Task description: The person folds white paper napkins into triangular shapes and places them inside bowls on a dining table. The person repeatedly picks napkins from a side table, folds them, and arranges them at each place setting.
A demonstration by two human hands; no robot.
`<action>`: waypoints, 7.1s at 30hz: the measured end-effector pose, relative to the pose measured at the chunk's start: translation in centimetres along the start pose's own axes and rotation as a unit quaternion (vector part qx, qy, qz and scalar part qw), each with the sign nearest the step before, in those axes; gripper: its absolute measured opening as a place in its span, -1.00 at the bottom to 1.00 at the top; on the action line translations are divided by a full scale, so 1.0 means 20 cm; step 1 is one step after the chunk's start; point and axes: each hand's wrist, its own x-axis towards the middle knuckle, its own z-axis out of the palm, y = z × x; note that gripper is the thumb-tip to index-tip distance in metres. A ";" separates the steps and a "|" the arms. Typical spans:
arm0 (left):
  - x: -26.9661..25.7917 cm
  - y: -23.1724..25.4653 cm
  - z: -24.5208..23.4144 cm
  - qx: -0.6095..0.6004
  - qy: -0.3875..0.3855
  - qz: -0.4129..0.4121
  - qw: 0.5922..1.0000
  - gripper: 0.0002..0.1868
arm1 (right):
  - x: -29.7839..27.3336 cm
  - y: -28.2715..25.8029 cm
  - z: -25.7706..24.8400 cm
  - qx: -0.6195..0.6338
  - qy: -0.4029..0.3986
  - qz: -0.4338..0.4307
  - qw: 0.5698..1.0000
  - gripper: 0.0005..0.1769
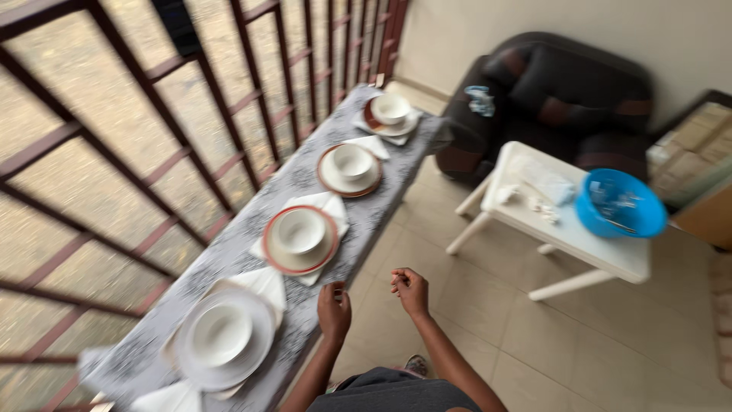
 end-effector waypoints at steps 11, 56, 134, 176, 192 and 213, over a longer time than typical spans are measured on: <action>-0.01 0.52 0.90 -0.034 -0.110 -0.002 0.993 -0.83 | 0.29 0.25 -0.92 0.034 0.087 0.010 0.996 -0.84; 0.85 1.03 2.98 -0.046 -0.304 -0.121 0.944 -0.84 | 2.13 0.87 -2.22 -0.028 0.147 0.104 0.983 -0.87; 0.85 1.11 2.12 -0.347 -0.041 -0.162 0.923 -0.79 | 2.17 -0.08 -1.47 0.109 -0.148 -0.160 0.970 -0.83; 0.77 1.14 1.82 -0.411 0.101 -0.224 0.878 -0.47 | 2.37 -0.03 -1.44 0.151 -0.443 -0.046 0.883 -0.80; 0.88 0.81 2.01 -0.516 0.100 -0.262 0.809 -0.51 | 2.48 0.20 -1.51 0.166 -0.537 0.117 0.818 -0.48; 0.91 0.79 1.93 -0.582 0.067 -0.234 0.776 -0.62 | 2.56 0.36 -1.51 0.280 -0.365 -0.030 0.887 -0.64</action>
